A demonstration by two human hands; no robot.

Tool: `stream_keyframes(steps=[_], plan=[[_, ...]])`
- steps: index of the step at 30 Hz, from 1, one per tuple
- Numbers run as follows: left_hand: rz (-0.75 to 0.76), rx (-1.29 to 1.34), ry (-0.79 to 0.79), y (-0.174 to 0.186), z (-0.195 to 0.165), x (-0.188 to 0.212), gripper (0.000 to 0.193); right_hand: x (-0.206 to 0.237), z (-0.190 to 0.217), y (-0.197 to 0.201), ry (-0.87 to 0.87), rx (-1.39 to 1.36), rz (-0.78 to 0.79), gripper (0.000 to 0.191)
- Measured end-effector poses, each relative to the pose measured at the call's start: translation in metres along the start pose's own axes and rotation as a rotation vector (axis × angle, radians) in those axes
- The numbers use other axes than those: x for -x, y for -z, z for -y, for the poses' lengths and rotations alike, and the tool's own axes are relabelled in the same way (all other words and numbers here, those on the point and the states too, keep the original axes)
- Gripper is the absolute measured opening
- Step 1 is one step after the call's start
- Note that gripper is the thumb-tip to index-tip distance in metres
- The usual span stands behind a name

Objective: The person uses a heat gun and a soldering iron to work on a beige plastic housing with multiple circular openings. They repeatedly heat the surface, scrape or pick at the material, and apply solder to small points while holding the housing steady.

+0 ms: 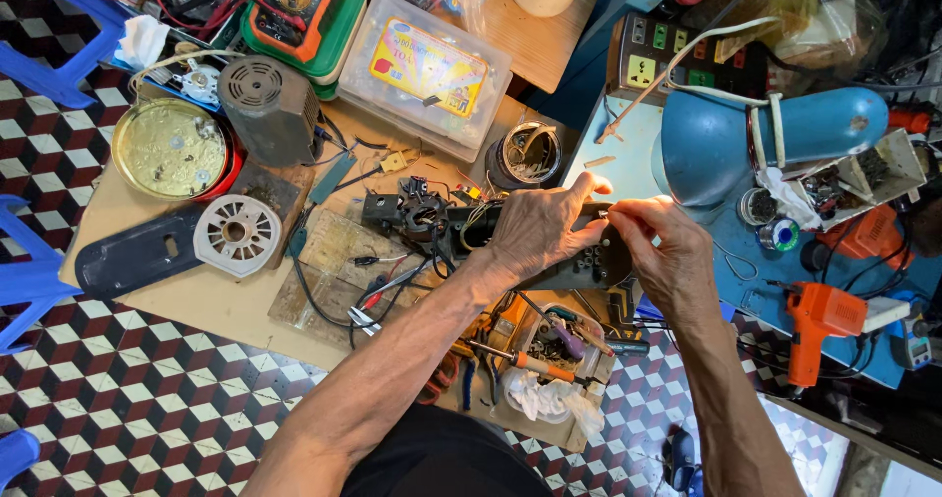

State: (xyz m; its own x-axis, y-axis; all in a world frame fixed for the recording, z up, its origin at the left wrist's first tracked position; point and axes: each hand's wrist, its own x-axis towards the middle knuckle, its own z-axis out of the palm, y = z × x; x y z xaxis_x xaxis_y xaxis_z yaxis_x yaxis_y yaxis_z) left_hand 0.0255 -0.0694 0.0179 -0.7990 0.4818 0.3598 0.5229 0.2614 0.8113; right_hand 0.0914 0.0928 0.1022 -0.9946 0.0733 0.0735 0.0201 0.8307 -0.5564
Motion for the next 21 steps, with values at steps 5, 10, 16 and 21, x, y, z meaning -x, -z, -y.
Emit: stream_keyframes(steps=[5,10,16,21], plan=[[0.025,-0.007,0.029,0.0027,-0.0019,0.0001,0.038,-0.0002,-0.0021,-0.002,-0.011,0.026,-0.011,0.015],[0.021,0.023,0.042,0.0035,-0.0033,-0.0008,0.037,-0.0016,-0.0041,-0.0031,-0.018,0.033,-0.011,0.015],[0.022,0.029,0.039,0.0022,-0.0022,-0.0022,0.036,-0.0048,-0.0069,-0.0033,-0.051,0.045,0.01,0.017],[0.027,0.019,0.047,0.0018,-0.0008,-0.0014,0.036,-0.0048,-0.0062,-0.0038,-0.064,0.03,0.006,0.018]])
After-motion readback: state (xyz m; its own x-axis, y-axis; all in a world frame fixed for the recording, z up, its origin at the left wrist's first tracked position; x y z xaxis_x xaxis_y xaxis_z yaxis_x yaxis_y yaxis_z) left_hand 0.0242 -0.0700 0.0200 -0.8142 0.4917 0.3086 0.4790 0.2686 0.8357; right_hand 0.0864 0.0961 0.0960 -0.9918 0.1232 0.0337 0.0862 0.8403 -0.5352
